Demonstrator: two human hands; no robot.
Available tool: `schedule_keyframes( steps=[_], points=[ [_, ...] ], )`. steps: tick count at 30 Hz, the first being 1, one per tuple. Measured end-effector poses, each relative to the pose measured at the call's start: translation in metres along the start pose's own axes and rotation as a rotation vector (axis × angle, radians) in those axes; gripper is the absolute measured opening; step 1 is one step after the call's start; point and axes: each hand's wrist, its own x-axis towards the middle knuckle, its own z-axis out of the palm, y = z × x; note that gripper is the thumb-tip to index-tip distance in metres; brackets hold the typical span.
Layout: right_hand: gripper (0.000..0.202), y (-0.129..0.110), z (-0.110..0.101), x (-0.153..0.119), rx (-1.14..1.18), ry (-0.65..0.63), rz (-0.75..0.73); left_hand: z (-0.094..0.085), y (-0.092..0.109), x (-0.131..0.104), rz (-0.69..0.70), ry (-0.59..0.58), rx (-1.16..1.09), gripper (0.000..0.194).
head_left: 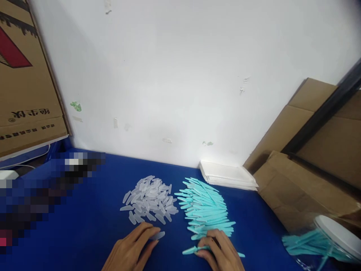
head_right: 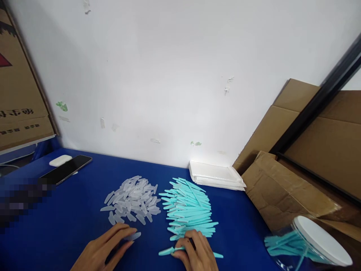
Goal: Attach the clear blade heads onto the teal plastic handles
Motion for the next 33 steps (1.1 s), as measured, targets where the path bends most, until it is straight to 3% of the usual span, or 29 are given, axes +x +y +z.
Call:
schedule_keyframes(
  steps=[5, 11, 15, 22, 33],
  points=[
    [0.021, -0.006, -0.011, 0.007, 0.038, -0.069, 0.024, 0.004, 0.013, 0.003, 0.029, -0.045, -0.094, 0.032],
    [0.026, -0.015, -0.014, 0.012, 0.088, -0.017, 0.027, -0.002, 0.012, 0.005, -0.198, -0.129, -0.183, 0.028],
    [0.028, -0.016, -0.017, 0.011, 0.075, 0.038, 0.030, -0.004, 0.015, 0.008, -0.257, -0.170, -0.226, 0.024],
    [0.020, -0.025, -0.026, 0.008, -0.067, 0.269, -0.071, -0.007, 0.019, 0.010, -0.197, -0.162, -0.297, 0.022],
    [0.018, -0.025, -0.022, 0.006, -0.084, 0.294, -0.106, 0.001, 0.020, 0.008, -0.076, -0.067, -0.197, 0.021]
  ],
)
